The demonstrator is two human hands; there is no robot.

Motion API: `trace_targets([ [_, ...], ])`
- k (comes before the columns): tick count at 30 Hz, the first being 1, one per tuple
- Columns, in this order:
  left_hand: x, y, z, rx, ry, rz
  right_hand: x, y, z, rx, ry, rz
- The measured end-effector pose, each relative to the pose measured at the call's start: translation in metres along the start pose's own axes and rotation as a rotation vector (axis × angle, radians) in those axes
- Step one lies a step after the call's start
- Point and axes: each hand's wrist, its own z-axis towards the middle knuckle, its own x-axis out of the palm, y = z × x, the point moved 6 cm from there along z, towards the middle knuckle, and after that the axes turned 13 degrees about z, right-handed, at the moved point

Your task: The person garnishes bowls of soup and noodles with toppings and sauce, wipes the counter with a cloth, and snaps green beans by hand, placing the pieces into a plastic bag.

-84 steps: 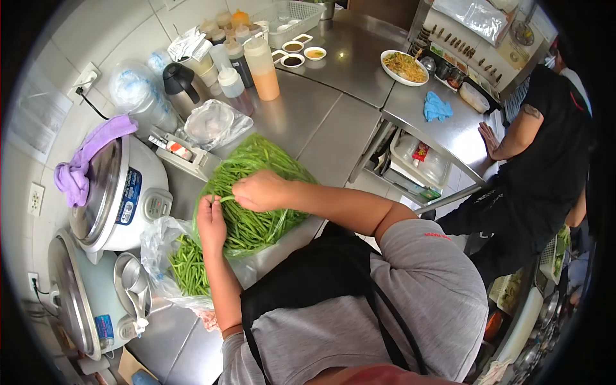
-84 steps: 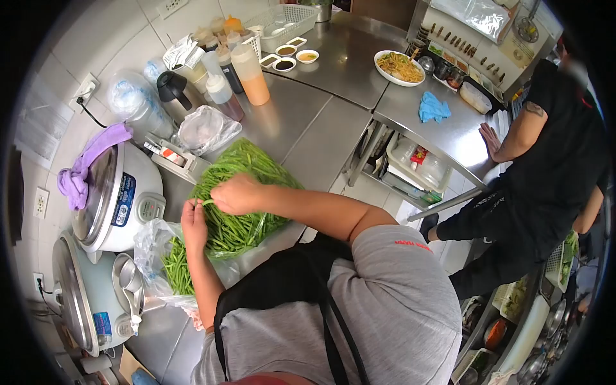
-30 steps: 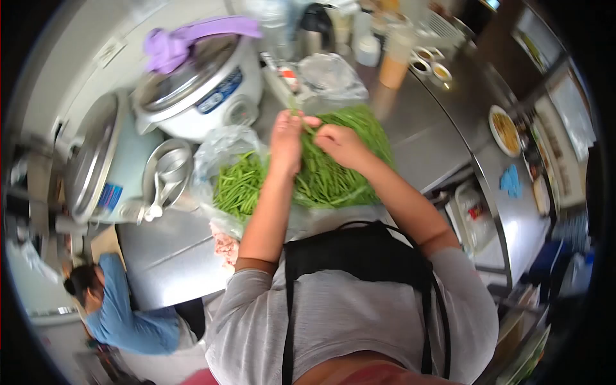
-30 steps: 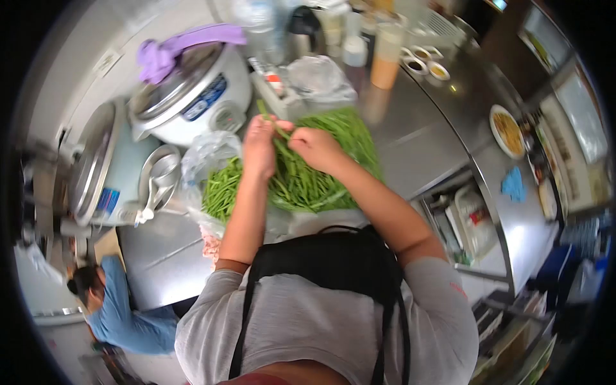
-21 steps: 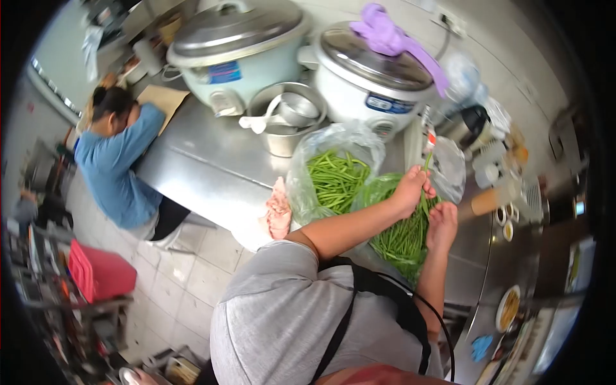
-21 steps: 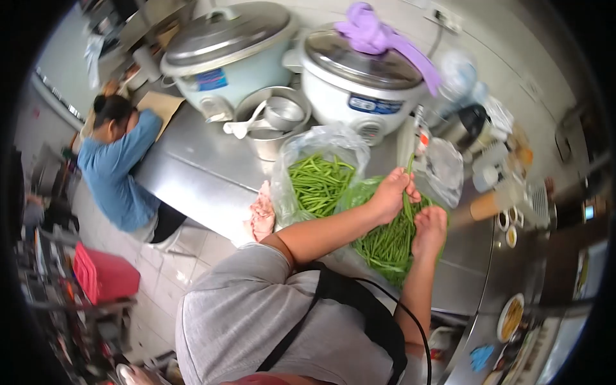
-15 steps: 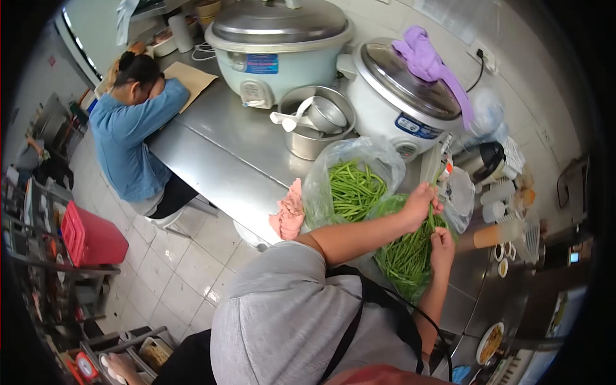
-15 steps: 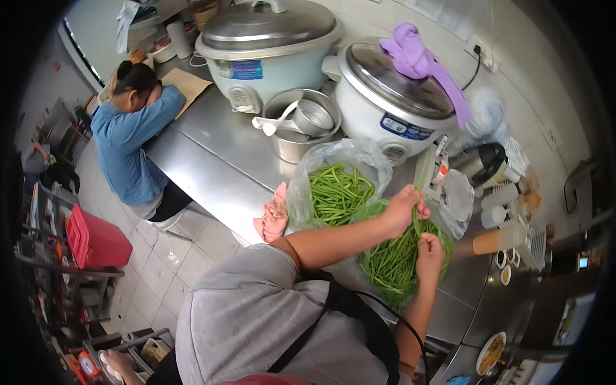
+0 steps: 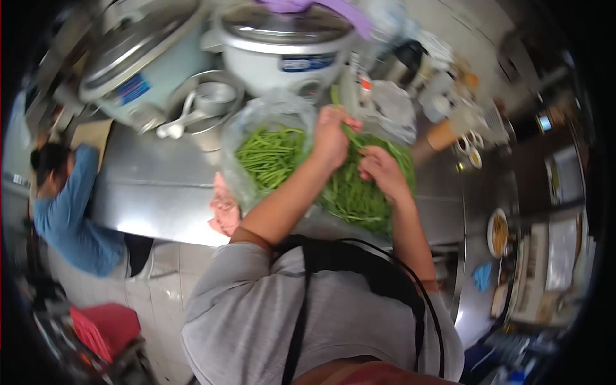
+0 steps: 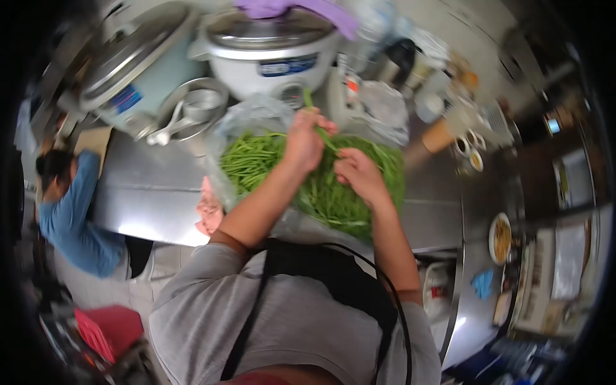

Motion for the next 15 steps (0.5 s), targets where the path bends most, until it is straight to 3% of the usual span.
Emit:
trace_targets([
  [3, 0.002, 0.006, 0.0, -0.025, 0.061, -0.039, 0.001, 0.003, -0.002, -0.046, -0.009, 0.098],
  [6, 0.003, 0.009, -0.001, -0.017, 0.066, -0.018, -0.004, 0.008, -0.005, -0.176, -0.101, -0.004],
  [9, 0.004, 0.01, -0.003, -0.012, 0.069, 0.013, -0.014, 0.005, -0.005, -0.293, -0.17, -0.226],
  [12, 0.007, 0.01, -0.004, -0.025, 0.063, 0.033, -0.005, 0.027, -0.014, -0.568, -0.243, -0.66],
  [15, 0.009, 0.016, -0.005, -0.03, 0.069, 0.036, 0.006, 0.03, -0.017, -0.556, -0.23, -0.89],
])
